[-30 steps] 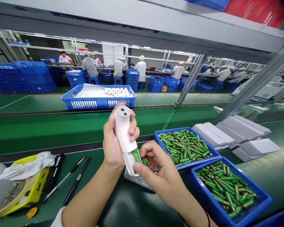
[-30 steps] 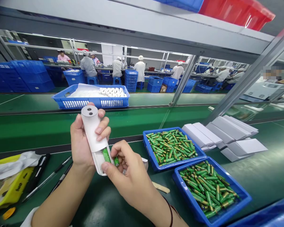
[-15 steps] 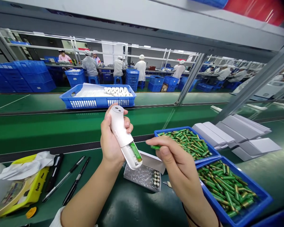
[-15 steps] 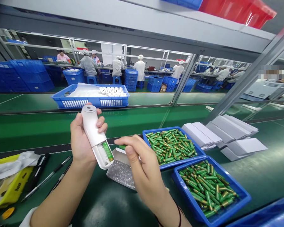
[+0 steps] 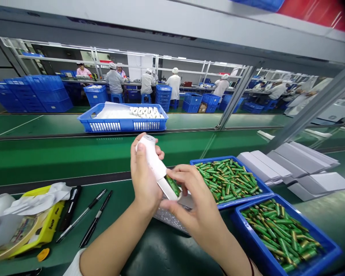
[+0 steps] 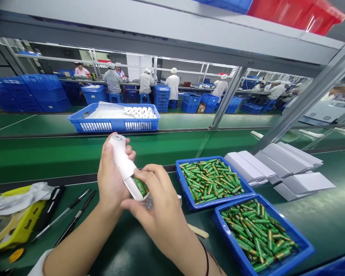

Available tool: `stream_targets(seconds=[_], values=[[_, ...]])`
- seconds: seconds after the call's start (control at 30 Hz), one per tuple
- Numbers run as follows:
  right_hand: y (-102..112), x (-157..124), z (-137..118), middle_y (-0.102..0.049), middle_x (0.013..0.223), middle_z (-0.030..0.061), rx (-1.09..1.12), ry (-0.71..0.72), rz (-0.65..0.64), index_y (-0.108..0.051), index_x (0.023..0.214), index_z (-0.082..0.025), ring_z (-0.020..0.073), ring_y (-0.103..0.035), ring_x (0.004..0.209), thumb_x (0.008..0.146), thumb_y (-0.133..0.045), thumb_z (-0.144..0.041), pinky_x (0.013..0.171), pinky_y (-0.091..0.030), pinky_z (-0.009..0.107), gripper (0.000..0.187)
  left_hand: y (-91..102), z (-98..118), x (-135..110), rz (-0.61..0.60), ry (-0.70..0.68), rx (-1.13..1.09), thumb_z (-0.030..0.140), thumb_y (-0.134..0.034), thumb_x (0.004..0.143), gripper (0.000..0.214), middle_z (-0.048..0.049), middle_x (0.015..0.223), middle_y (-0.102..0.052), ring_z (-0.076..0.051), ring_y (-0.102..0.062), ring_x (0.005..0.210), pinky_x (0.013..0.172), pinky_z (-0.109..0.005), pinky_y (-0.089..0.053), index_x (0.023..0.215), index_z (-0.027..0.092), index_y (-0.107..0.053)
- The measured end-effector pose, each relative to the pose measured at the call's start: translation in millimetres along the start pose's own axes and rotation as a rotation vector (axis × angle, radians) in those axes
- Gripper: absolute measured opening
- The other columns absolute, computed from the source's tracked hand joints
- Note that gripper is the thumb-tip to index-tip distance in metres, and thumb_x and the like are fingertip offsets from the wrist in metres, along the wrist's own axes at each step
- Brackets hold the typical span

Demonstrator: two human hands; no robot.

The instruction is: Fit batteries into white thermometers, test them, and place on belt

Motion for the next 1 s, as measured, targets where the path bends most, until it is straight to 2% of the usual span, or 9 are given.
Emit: stream_targets(seconds=[0.07, 0.17, 0.3, 0.37, 0.47, 0.63, 0.8, 0.9, 1.0], values=[[-4, -1, -1, -0.054, 0.121, 0.0113, -0.043, 0.086, -0.006, -0.049, 0.123, -0.02, 0.022, -0.054, 0.108, 0.083, -0.064, -0.018, 0.084, -0.05, 0.033, 0.043, 1.7, 1, 4, 0.021, 0.006, -0.027, 0.03, -0.056, 0.088, 0.016, -0.0017, 0.087, -0.06, -0.007, -0.056, 0.067, 0.064, -0.018, -0.047, 0.101, 0.02, -0.059], [0, -2, 1, -0.058, 0.118, 0.0107, -0.037, 0.152, 0.145, -0.052, 0.117, -0.02, 0.0211, -0.054, 0.112, 0.087, -0.053, -0.008, 0.093, -0.046, 0.035, 0.033, -0.8, 1, 8, -0.034, 0.057, -0.076, 0.029, -0.059, 0.087, 0.019, -0.0018, 0.09, -0.063, -0.007, -0.059, 0.07, 0.071, -0.018, -0.049, 0.104, 0.019, -0.059], [19, 2, 13, -0.065, 0.106, 0.0063, 0.148, -0.052, 0.341, -0.06, 0.107, -0.021, 0.0185, -0.061, 0.098, 0.088, -0.057, -0.018, 0.083, -0.052, 0.029, 0.02, -13.3, -2, 3, -0.371, 0.267, -0.055, 0.041, -0.052, 0.091, 0.034, -0.0091, 0.112, -0.066, -0.016, -0.065, 0.096, 0.087, -0.028, -0.051, 0.114, 0.016, -0.057], [27, 3, 17, -0.067, 0.1, 0.005, 0.267, -0.177, 0.378, -0.063, 0.107, -0.022, 0.0167, -0.064, 0.088, 0.089, -0.058, -0.026, 0.072, -0.054, 0.025, 0.02, -16.2, -3, -1, -0.539, 0.34, 0.03, 0.036, -0.055, 0.09, 0.036, -0.0096, 0.119, -0.065, -0.021, -0.062, 0.109, 0.089, -0.031, -0.051, 0.12, 0.018, -0.054], [31, 4, 16, -0.069, 0.093, 0.0039, 0.388, -0.254, 0.342, -0.066, 0.105, -0.022, 0.0148, -0.065, 0.077, 0.087, -0.061, -0.032, 0.063, -0.054, 0.021, 0.022, -12.4, -2, -3, -0.61, 0.247, 0.153, 0.02, -0.062, 0.084, 0.035, -0.0046, 0.108, -0.071, -0.02, -0.065, 0.103, 0.083, -0.028, -0.054, 0.119, 0.02, -0.056], [22, 4, 14, -0.066, 0.074, 0.0014, 0.511, -0.336, 0.247, -0.067, 0.101, -0.021, 0.0101, -0.056, 0.058, 0.085, -0.063, -0.036, 0.054, -0.05, 0.019, 0.022, -3.1, 0, 8, -0.568, 0.161, 0.288, 0.019, -0.069, 0.076, 0.032, -0.0052, 0.094, -0.074, -0.022, -0.069, 0.09, 0.078, -0.029, -0.055, 0.107, 0.016, -0.063], [13, 6, 19, -0.065, 0.071, 0.0019, 0.701, -0.417, 0.146, -0.062, 0.104, -0.018, 0.01, -0.053, 0.057, 0.086, -0.062, -0.038, 0.052, -0.045, 0.02, 0.027, 1.5, -2, 23, -0.61, 0.303, 0.302, 0.031, -0.078, 0.066, 0.037, -0.0058, 0.09, -0.074, -0.02, -0.068, 0.082, 0.071, -0.026, -0.055, 0.097, 0.015, -0.068], [7, 9, 20, -0.065, 0.072, 0.0025, 0.839, -0.434, 0.005, -0.06, 0.1, -0.017, 0.0083, -0.049, 0.053, 0.088, -0.058, -0.039, 0.051, -0.042, 0.02, 0.026, 3.6, -1, 27, -0.634, 0.221, 0.26, 0.041, -0.084, 0.055, 0.042, -0.0022, 0.081, -0.07, -0.016, -0.064, 0.073, 0.075, -0.027, -0.054, 0.085, 0.016, -0.069], [3, 11, 22, -0.066, 0.077, 0.0036, 0.814, -0.438, -0.088, -0.058, 0.099, -0.017, 0.0089, -0.05, 0.055, 0.087, -0.058, -0.038, 0.05, -0.041, 0.021, 0.025, 7.0, -3, 32, -0.593, 0.212, 0.255, 0.043, -0.084, 0.052, 0.043, 0.0005, 0.074, -0.066, -0.013, -0.061, 0.069, 0.087, -0.031, -0.05, 0.081, 0.016, -0.067]])
Point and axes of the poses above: each hand's wrist, its own x-axis towards the middle knuckle, its own y-axis out of the back of the hand, z = x × y, the point moved 3 cm from there along x, towards the middle knuckle
